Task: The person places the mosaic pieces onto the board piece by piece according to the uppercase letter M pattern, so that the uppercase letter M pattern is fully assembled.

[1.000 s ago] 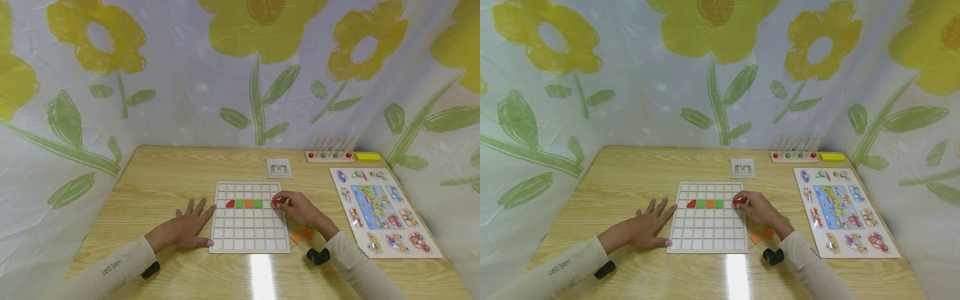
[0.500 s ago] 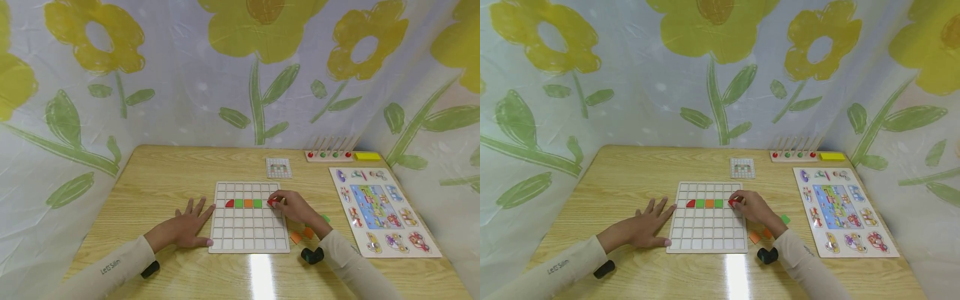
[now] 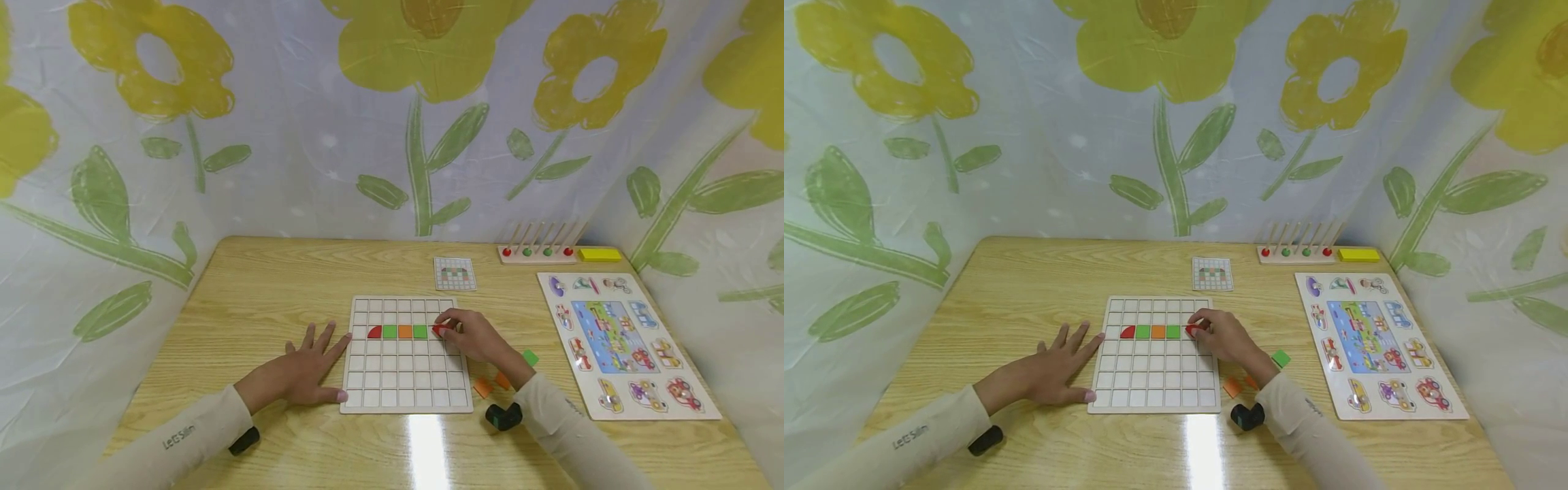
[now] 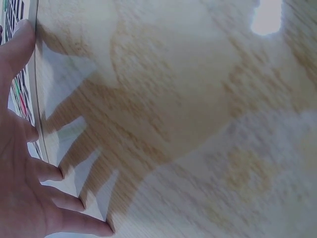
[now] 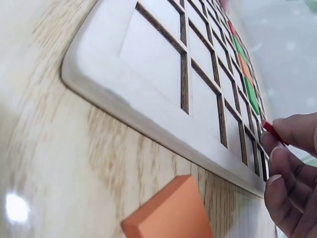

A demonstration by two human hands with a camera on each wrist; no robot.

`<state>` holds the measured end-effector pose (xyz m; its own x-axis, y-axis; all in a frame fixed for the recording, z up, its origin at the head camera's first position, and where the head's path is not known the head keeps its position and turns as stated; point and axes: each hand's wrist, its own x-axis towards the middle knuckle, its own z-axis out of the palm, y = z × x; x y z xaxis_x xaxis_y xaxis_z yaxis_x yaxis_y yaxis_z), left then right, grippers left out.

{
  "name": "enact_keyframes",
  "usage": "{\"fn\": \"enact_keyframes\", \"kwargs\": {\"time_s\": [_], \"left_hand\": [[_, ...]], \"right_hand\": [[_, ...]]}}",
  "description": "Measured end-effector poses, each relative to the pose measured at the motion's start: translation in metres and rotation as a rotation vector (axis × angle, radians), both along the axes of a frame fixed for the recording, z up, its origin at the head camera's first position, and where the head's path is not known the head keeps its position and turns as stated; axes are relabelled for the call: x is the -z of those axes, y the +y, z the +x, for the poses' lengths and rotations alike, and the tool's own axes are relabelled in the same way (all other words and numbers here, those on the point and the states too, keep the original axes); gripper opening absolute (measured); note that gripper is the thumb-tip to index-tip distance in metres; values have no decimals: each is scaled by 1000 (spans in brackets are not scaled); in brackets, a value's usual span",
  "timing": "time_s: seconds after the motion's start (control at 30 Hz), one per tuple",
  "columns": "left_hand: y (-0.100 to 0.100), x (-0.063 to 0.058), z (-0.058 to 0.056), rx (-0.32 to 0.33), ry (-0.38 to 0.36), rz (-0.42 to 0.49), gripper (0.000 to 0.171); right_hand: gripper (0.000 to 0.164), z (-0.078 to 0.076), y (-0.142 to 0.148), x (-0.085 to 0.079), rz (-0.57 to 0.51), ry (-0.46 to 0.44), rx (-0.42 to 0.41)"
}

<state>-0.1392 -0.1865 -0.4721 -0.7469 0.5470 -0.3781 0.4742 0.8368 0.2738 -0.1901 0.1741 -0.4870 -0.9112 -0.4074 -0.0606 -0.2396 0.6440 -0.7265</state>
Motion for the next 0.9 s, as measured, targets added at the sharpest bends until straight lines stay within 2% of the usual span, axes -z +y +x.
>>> {"fn": "enact_keyframes", "kwargs": {"time_s": [0.23, 0.47, 0.9], "left_hand": [[1, 0, 0, -10, -3, 7, 104], [0, 2, 0, -6, 9, 7, 104], [0, 1, 0, 4, 23, 17, 104]], "right_hand": [[15, -2, -4, 2, 8, 28, 12], [15, -5, -9, 3, 24, -14, 57], [22, -7, -8, 1, 68, -59, 59]]}}
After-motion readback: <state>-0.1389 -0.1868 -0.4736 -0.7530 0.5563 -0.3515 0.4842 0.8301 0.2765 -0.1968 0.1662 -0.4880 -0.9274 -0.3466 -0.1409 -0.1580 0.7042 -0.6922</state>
